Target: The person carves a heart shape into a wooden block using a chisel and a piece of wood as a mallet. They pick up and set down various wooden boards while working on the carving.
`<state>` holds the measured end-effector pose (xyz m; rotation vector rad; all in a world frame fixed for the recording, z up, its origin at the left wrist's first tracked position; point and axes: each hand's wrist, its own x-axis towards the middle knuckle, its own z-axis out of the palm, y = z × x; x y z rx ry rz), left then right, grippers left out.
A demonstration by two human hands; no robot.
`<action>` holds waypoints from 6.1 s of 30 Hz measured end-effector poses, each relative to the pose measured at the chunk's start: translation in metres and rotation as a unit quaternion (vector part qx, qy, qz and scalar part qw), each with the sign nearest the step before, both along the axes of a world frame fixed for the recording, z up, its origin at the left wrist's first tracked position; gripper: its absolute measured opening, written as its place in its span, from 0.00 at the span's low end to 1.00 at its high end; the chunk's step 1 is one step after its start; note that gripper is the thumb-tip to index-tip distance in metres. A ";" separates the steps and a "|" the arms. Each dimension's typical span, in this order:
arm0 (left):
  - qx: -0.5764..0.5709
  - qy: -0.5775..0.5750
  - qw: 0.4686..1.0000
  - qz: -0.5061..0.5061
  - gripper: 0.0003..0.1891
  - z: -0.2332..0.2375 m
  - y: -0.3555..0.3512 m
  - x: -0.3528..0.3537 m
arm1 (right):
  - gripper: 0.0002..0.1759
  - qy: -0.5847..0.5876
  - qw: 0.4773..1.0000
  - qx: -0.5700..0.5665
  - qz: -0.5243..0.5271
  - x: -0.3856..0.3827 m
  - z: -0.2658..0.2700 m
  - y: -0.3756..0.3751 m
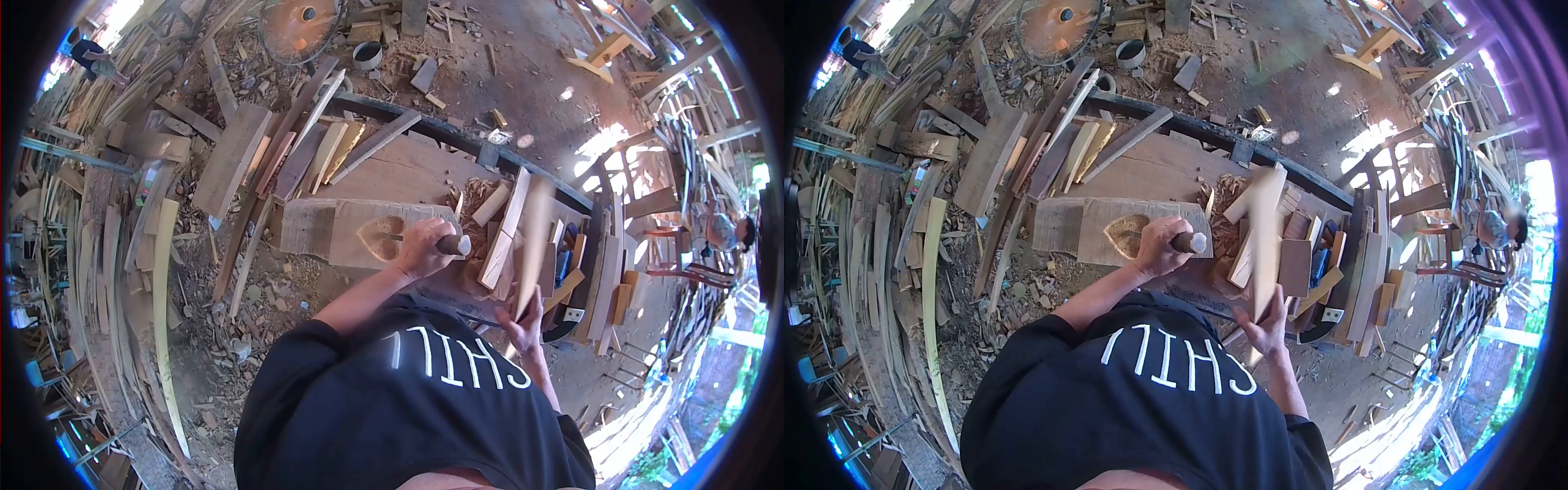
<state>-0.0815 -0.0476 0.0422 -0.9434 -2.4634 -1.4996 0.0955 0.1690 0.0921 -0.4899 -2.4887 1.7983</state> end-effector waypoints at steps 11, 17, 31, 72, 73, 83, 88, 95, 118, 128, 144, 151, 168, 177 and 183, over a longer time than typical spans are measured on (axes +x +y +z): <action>-0.050 0.029 0.998 -0.013 0.12 -0.015 0.018 0.004 | 0.33 0.018 0.996 -0.074 -0.052 0.006 -0.015 0.009; -0.090 0.030 0.995 -0.010 0.12 -0.019 0.022 0.002 | 0.32 -0.080 0.987 0.095 0.101 0.000 -0.035 0.023; -0.130 0.043 0.991 0.004 0.10 -0.029 0.015 0.002 | 0.29 -0.049 0.993 -0.102 -0.026 -0.006 -0.013 0.021; -0.062 0.009 0.996 -0.069 0.10 -0.003 0.026 0.006 | 0.29 0.016 0.995 -0.051 -0.087 0.008 0.045 0.032; -0.061 0.008 0.996 -0.069 0.10 -0.004 0.027 0.006 | 0.29 0.015 0.995 -0.050 -0.088 0.007 0.042 0.023; -0.082 -0.003 0.995 -0.061 0.11 -0.009 0.015 0.002 | 0.28 0.005 0.993 -0.096 -0.070 -0.002 0.010 -0.009; -0.061 0.003 0.998 -0.011 0.12 -0.004 0.012 0.003 | 0.29 -0.096 0.977 0.142 0.130 -0.007 -0.021 -0.001; -0.081 0.032 0.996 -0.023 0.11 -0.009 0.014 0.005 | 0.28 -0.066 0.997 -0.003 -0.038 0.005 0.003 0.023; -0.115 0.016 0.993 -0.028 0.14 -0.014 0.021 0.000 | 0.29 -0.095 0.980 0.152 0.090 -0.018 -0.011 0.004; -0.159 0.017 0.987 -0.010 0.13 -0.038 0.012 -0.005 | 0.35 -0.109 0.972 0.176 0.113 -0.015 -0.036 0.008; -0.107 0.061 0.992 -0.022 0.13 -0.026 0.028 -0.006 | 0.27 -0.056 0.994 0.070 0.058 -0.014 -0.027 0.015; -0.134 0.061 0.989 0.001 0.17 -0.024 0.024 -0.005 | 0.33 0.042 0.982 -0.086 -0.162 -0.016 0.007 0.010; -0.093 0.025 0.995 0.008 0.10 -0.021 0.026 -0.021 | 0.32 -0.085 0.986 0.119 0.082 -0.014 -0.017 0.007; -0.071 0.046 0.995 0.046 0.10 -0.023 0.027 -0.023 | 0.28 -0.031 1.000 -0.001 0.004 -0.025 -0.018 -0.005; -0.067 0.070 0.994 0.051 0.12 -0.017 0.028 -0.023 | 0.28 -0.038 0.995 -0.027 -0.087 -0.018 0.001 0.019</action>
